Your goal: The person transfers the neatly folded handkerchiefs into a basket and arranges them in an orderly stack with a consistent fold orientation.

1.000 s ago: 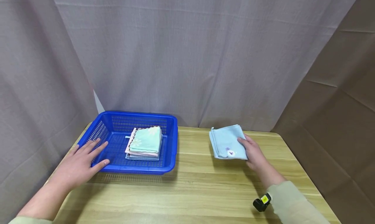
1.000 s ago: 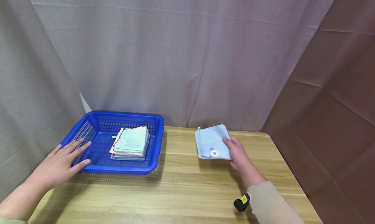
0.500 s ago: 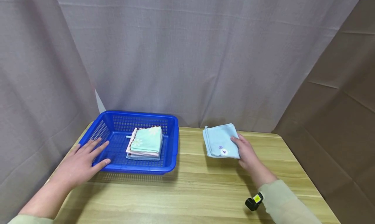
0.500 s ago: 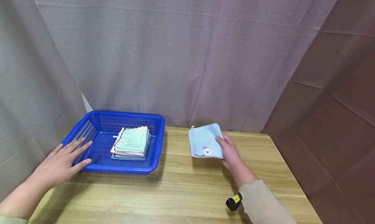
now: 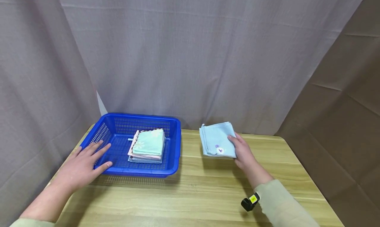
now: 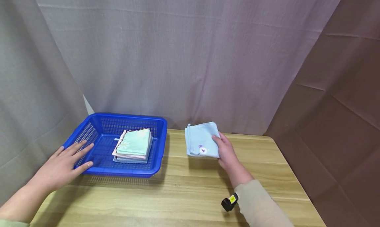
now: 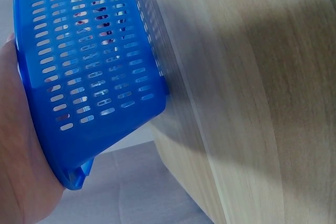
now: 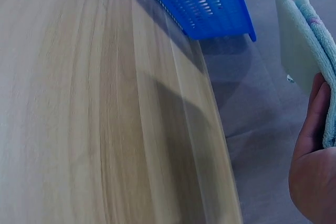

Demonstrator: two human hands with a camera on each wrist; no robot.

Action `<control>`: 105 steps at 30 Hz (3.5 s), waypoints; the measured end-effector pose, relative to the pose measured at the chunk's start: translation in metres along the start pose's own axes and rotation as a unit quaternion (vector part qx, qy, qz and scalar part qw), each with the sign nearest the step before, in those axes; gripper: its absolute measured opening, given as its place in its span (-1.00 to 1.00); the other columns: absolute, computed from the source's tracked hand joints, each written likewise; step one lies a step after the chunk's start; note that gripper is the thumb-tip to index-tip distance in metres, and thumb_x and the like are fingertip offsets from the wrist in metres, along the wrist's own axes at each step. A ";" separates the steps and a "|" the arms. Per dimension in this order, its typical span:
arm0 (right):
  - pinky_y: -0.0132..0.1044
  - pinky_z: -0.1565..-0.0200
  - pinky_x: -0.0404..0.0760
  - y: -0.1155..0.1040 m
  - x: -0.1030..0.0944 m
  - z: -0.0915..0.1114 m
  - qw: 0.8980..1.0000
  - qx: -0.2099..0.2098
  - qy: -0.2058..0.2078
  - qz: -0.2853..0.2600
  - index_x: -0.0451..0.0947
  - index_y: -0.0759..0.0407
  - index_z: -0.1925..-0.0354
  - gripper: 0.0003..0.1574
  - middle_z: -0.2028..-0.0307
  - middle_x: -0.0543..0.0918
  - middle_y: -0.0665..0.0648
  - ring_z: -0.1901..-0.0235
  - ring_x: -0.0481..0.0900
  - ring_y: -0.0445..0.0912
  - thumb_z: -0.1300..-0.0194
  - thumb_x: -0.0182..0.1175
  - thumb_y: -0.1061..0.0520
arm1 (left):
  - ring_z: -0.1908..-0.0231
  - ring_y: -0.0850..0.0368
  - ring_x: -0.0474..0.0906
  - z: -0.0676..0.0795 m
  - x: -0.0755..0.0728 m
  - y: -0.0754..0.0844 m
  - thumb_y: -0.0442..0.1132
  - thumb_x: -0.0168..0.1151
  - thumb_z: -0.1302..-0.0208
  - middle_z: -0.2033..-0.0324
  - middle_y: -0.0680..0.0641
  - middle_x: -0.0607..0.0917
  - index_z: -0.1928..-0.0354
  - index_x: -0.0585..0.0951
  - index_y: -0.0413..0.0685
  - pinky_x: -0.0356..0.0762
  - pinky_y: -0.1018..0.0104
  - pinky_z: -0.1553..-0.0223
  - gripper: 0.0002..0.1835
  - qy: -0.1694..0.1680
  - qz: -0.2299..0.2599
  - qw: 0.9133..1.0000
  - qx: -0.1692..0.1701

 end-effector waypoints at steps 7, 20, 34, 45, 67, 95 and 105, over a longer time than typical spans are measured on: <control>-0.37 0.32 0.70 -0.001 0.012 -0.003 1.000 -0.001 0.001 -0.018 0.13 0.11 -0.51 -0.34 0.35 0.69 -0.07 0.42 0.69 -0.23 -0.54 -0.02 0.14 | -0.37 -0.39 0.20 0.000 0.003 -0.003 0.34 0.04 -0.37 -0.41 -0.31 0.31 -0.47 0.33 0.08 0.01 -0.39 -0.31 -0.23 0.003 -0.003 1.000 0.004; -0.34 0.26 0.71 -0.005 0.034 -0.003 0.999 -0.003 0.005 -0.034 0.14 0.11 -0.51 -0.33 0.29 0.68 -0.05 0.36 0.70 -0.21 -0.52 0.02 0.13 | -0.37 -0.39 0.18 0.000 0.001 0.000 0.33 0.04 -0.37 -0.42 -0.29 0.29 -0.48 0.31 0.08 -0.03 -0.39 -0.33 -0.23 -0.003 0.001 1.000 0.000; -0.37 0.26 0.69 -0.003 0.066 -0.003 0.999 -0.018 0.018 -0.045 0.19 0.16 -0.49 -0.33 0.25 0.66 -0.03 0.35 0.69 -0.22 -0.49 0.05 0.13 | -0.37 -0.40 0.20 0.000 0.001 -0.001 0.35 0.03 -0.36 -0.41 -0.30 0.32 -0.47 0.34 0.08 0.01 -0.38 -0.32 -0.22 0.007 -0.002 1.000 0.002; -0.37 0.29 0.69 0.001 0.091 0.001 0.998 -0.018 0.018 -0.050 0.25 0.16 -0.46 -0.34 0.25 0.65 -0.02 0.37 0.68 -0.22 -0.46 0.09 0.14 | -0.37 -0.40 0.19 0.000 0.001 0.001 0.35 0.03 -0.37 -0.41 -0.30 0.30 -0.47 0.33 0.08 0.00 -0.38 -0.32 -0.23 0.000 -0.005 1.000 0.001; -0.31 0.30 0.71 0.003 0.134 0.012 0.998 -0.024 0.017 -0.064 0.34 0.10 -0.41 -0.38 0.15 0.65 0.11 0.33 0.69 -0.16 -0.44 0.14 0.11 | -0.37 -0.41 0.19 0.000 -0.001 0.000 0.35 0.01 -0.37 -0.42 -0.30 0.29 -0.48 0.32 0.07 -0.02 -0.38 -0.33 -0.22 -0.003 -0.001 1.000 -0.002; -0.32 0.29 0.68 0.002 0.198 0.020 0.999 -0.036 -0.003 -0.030 0.40 0.14 -0.37 -0.41 0.05 0.66 0.23 0.29 0.66 -0.13 -0.42 0.16 0.10 | -0.36 -0.41 0.21 -0.002 0.001 0.002 0.32 0.04 -0.37 -0.42 -0.30 0.30 -0.47 0.33 0.07 -0.02 -0.39 -0.32 -0.24 0.005 0.004 1.000 0.002; -0.25 0.14 0.68 0.010 0.219 0.022 0.999 -0.031 -0.025 -0.013 0.38 0.13 -0.39 -0.41 -0.05 0.64 0.26 0.18 0.67 -0.07 -0.45 0.13 0.10 | -0.37 -0.40 0.19 -0.001 0.002 0.000 0.35 0.00 -0.38 -0.43 -0.30 0.28 -0.48 0.32 0.07 -0.03 -0.38 -0.33 -0.22 -0.003 0.005 1.000 -0.003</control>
Point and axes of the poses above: each hand's wrist, its own z-axis away from the middle knuckle, its own x-axis out of the palm, y = z × x, the point moved 2 cm from there along -z, towards the middle knuckle
